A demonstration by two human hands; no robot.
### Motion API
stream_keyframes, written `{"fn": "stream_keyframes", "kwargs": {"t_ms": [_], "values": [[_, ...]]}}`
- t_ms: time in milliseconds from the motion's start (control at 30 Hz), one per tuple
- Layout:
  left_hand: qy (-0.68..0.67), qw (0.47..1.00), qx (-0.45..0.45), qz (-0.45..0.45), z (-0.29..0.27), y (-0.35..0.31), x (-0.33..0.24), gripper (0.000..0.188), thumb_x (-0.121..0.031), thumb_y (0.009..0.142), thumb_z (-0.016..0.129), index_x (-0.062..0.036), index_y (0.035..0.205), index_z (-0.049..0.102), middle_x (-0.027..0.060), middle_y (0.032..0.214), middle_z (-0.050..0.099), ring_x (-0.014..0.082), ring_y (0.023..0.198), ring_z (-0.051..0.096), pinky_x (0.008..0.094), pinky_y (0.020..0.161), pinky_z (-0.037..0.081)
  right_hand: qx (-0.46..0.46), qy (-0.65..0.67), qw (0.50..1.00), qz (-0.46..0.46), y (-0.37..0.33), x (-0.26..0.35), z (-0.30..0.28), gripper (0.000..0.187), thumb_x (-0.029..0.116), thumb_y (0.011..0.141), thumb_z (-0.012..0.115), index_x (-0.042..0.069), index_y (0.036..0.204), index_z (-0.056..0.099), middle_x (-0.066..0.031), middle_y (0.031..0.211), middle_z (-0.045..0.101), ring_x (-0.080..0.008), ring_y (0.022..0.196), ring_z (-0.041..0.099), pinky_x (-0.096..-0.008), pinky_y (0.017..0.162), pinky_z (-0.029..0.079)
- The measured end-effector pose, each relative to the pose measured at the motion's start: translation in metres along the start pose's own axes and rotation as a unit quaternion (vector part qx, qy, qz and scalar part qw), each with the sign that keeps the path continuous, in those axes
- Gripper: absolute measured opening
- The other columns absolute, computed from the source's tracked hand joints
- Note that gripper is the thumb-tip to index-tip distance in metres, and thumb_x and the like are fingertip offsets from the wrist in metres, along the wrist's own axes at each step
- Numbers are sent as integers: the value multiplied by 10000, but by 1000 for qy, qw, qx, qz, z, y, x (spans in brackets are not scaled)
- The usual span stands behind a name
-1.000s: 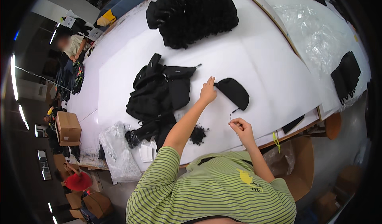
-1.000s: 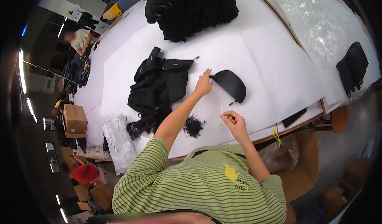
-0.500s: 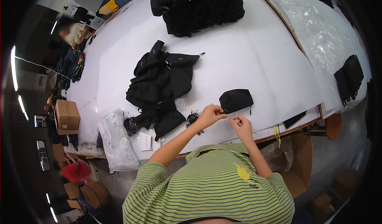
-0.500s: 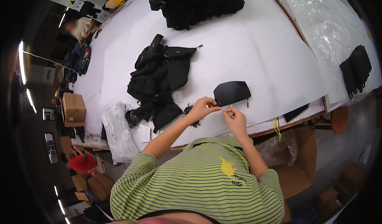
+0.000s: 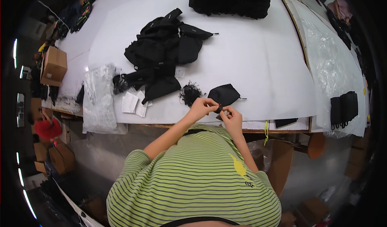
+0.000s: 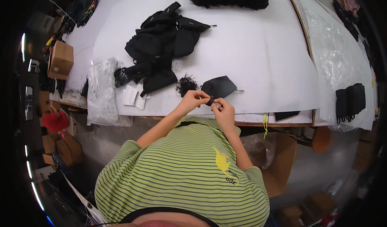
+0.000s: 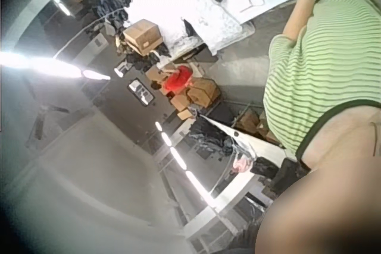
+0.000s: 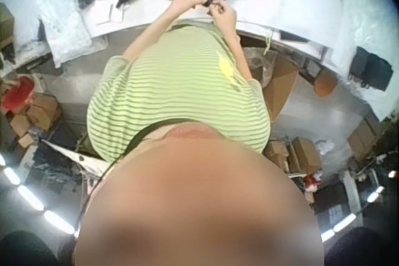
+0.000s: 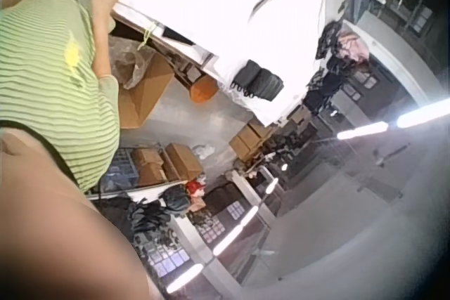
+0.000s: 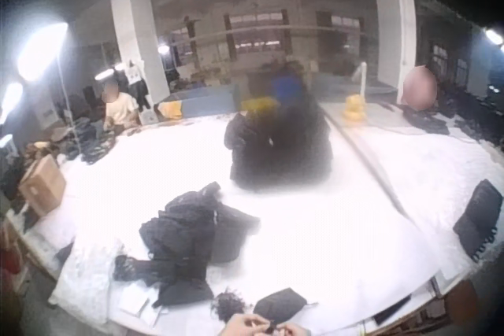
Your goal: Attaching adhesive labels to small black zippered pouches and organizing them into stacks.
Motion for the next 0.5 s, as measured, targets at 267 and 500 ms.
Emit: {"fn": "stream_keyframes", "kwargs": {"t_ms": [267, 500], "values": [[20, 992, -89, 85, 3, -23, -3, 82, -103, 759, 667, -30, 796, 673, 7, 680, 616, 43, 534, 506, 217, 502, 401, 37, 5, 999, 8, -4, -9, 5, 136, 129, 774, 647, 2, 791, 601, 24, 512, 302, -64, 489, 284, -253, 452, 249], [-115, 973, -138, 145, -1, -26, -16, 145, -163, 840, 617, -26, 860, 572, 9, 701, 588, 63, 556, 483, 212, 554, 399, 105, 227, 967, 53, -4, -6, 0, 108, 100, 921, 468, 40, 998, 514, 33, 721, 457, -34, 590, 395, -184, 508, 306]]}}
Point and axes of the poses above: each hand's wrist, its own y-axis towards the middle knuckle, its own z-axis out of the palm, x = y × z, the point moved 3 cm from there along y, towards the middle knuckle
